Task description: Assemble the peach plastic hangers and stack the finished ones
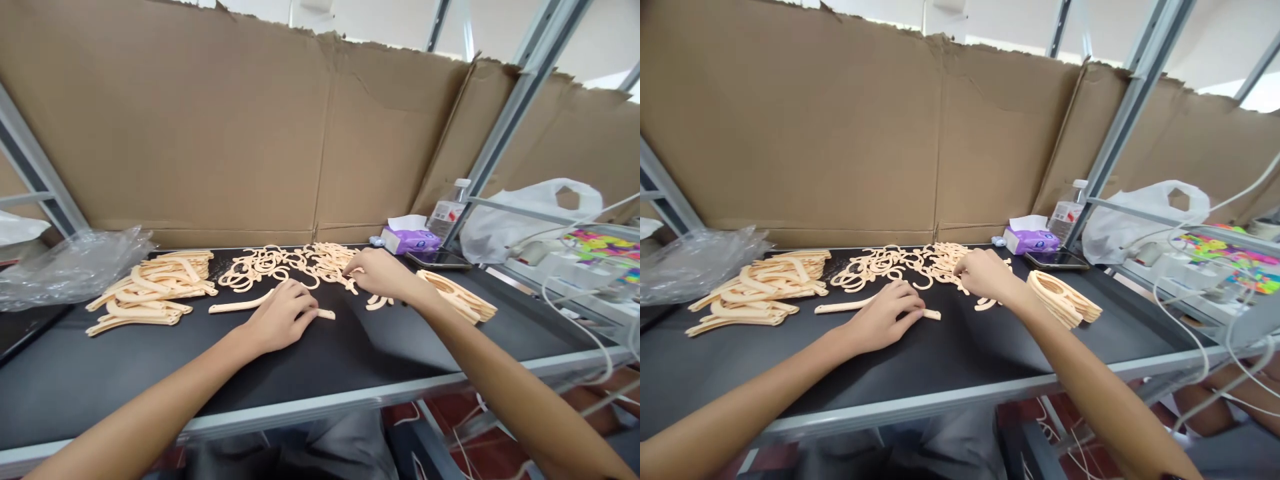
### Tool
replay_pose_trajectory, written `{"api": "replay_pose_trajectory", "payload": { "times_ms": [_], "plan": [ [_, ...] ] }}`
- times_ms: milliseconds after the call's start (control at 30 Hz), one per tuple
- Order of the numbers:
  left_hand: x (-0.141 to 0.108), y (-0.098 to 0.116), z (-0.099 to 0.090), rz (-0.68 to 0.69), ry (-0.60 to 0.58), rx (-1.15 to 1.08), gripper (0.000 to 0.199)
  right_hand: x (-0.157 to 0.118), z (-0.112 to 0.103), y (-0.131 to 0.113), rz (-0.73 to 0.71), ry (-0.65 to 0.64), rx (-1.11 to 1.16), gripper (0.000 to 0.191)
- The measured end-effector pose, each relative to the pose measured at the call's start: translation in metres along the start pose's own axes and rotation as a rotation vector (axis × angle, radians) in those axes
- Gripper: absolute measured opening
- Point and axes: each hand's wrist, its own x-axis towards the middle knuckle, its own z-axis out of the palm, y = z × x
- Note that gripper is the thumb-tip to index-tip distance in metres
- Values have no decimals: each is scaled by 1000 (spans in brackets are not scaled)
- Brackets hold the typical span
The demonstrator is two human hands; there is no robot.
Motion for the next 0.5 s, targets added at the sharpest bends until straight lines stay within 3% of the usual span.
{"api": "replay_pose_trajectory", "payload": {
  "times_ms": [100, 300, 500],
  "plan": [
    [-1, -3, 0, -62, 13, 16, 14, 13, 4, 3, 70, -109, -100, 41],
    [-2, -5, -4, -148, 40, 64, 10, 6, 23, 1, 63, -100, -95, 41],
    [-2, 2, -8, -125, 31, 108, 10, 5, 27, 3, 13, -52, -43, 28]
  ]
}}
